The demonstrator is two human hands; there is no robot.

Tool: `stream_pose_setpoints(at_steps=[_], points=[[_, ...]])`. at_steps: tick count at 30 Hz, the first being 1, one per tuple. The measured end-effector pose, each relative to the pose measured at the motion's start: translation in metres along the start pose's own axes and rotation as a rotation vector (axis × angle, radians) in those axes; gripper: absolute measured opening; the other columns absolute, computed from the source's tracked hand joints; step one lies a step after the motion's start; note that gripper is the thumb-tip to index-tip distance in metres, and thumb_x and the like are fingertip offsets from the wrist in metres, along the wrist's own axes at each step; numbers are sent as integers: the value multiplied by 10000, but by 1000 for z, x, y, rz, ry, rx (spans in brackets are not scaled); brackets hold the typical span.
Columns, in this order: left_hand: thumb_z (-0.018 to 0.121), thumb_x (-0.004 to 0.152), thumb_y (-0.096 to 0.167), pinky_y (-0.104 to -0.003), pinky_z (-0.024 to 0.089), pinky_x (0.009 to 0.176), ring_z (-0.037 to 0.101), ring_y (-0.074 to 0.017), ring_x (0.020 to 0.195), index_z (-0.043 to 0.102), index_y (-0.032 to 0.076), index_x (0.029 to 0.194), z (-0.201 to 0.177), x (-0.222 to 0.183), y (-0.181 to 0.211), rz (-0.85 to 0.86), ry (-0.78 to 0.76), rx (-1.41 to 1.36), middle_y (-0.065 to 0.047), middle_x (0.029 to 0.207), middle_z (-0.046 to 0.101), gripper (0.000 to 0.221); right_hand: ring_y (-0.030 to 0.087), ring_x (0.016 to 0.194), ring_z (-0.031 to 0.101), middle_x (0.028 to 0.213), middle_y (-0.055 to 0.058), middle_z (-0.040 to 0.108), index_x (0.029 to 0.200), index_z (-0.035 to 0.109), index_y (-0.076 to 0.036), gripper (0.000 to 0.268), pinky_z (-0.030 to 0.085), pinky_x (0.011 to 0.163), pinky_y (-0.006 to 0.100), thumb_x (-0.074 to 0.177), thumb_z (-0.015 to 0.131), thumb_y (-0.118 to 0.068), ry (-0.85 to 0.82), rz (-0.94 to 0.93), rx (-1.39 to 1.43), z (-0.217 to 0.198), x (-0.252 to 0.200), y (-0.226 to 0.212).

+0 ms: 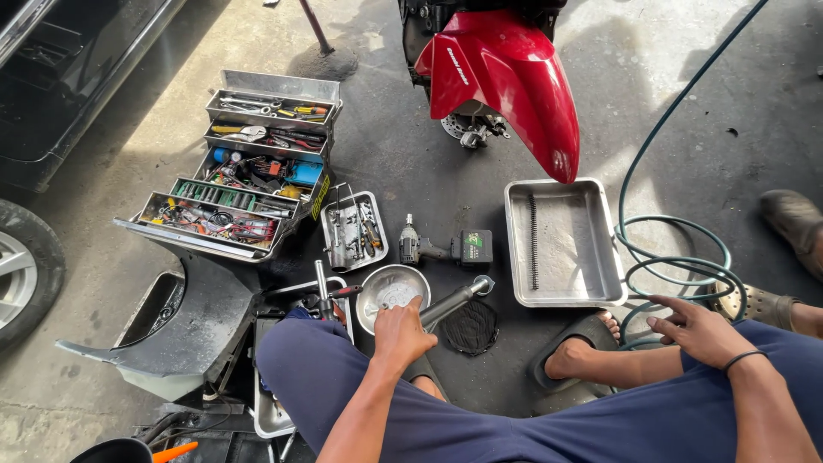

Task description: Repairing a motorcycle by using a ratchet and an impact driver to work on engine or frame components.

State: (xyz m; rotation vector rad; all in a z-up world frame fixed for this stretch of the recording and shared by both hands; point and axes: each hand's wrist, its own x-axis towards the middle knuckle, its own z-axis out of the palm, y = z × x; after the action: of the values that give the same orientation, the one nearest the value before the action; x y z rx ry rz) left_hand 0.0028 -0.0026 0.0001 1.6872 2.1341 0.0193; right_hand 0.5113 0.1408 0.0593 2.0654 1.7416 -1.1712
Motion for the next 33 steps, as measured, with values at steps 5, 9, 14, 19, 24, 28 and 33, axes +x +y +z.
stream_pose_setpoints(at_steps=[5, 9, 14, 19, 24, 28, 33], points=[[729, 608, 217, -516, 561, 811, 703, -446, 659, 730, 118, 1218, -3, -2, 1, -3, -2, -9, -89, 661, 754, 617, 237, 1218, 856, 1240, 135, 952, 1642, 648, -312, 638, 563, 1079, 341, 1019, 755, -395, 3, -14, 61, 2, 3, 3], [747, 633, 194, -534, 572, 916, 708, -397, 638, 706, 134, 1401, -12, -5, 2, 5, -45, -48, -27, 604, 727, 771, 216, 1193, 880, 1239, 90, 957, 1616, 653, -342, 638, 575, 1074, 321, 996, 732, -467, 50, -56, -36, 12, 25, 22], [747, 662, 290, -509, 552, 1008, 752, -422, 877, 633, 205, 1446, -21, -4, 4, -70, -134, 34, -62, 761, 804, 797, 218, 987, 909, 1191, 69, 943, 1601, 633, -313, 622, 608, 956, 331, 1005, 728, -462, 31, -94, -13, 13, 20, 21], [713, 626, 312, -493, 566, 934, 754, -433, 856, 660, 240, 1424, -9, 2, -2, -66, -95, 61, -54, 758, 823, 803, 221, 984, 892, 1199, 78, 928, 1594, 635, -275, 611, 618, 966, 335, 1009, 746, -416, 38, -102, 34, 13, 15, 18], [725, 636, 308, -476, 568, 954, 761, -410, 873, 682, 249, 1364, -12, 2, -1, -95, -102, 36, -21, 744, 825, 731, 229, 971, 888, 1186, 88, 921, 1600, 629, -289, 611, 630, 958, 346, 1015, 742, -424, 27, -103, 53, 13, 13, 15], [749, 648, 358, -486, 586, 981, 775, -418, 957, 631, 266, 1499, -21, -1, -4, -117, -128, 50, -87, 856, 840, 864, 213, 1049, 877, 1217, 77, 913, 1586, 641, -302, 605, 618, 979, 336, 1001, 754, -408, 38, -149, 24, 23, 30, 24], [751, 712, 452, -493, 543, 1118, 775, -389, 1126, 548, 320, 1608, -22, 5, 3, -165, -198, 78, -54, 1043, 882, 928, 213, 937, 883, 1157, 64, 903, 1561, 658, -282, 559, 648, 925, 370, 1017, 739, -382, 37, -205, 36, 14, 22, 26]])
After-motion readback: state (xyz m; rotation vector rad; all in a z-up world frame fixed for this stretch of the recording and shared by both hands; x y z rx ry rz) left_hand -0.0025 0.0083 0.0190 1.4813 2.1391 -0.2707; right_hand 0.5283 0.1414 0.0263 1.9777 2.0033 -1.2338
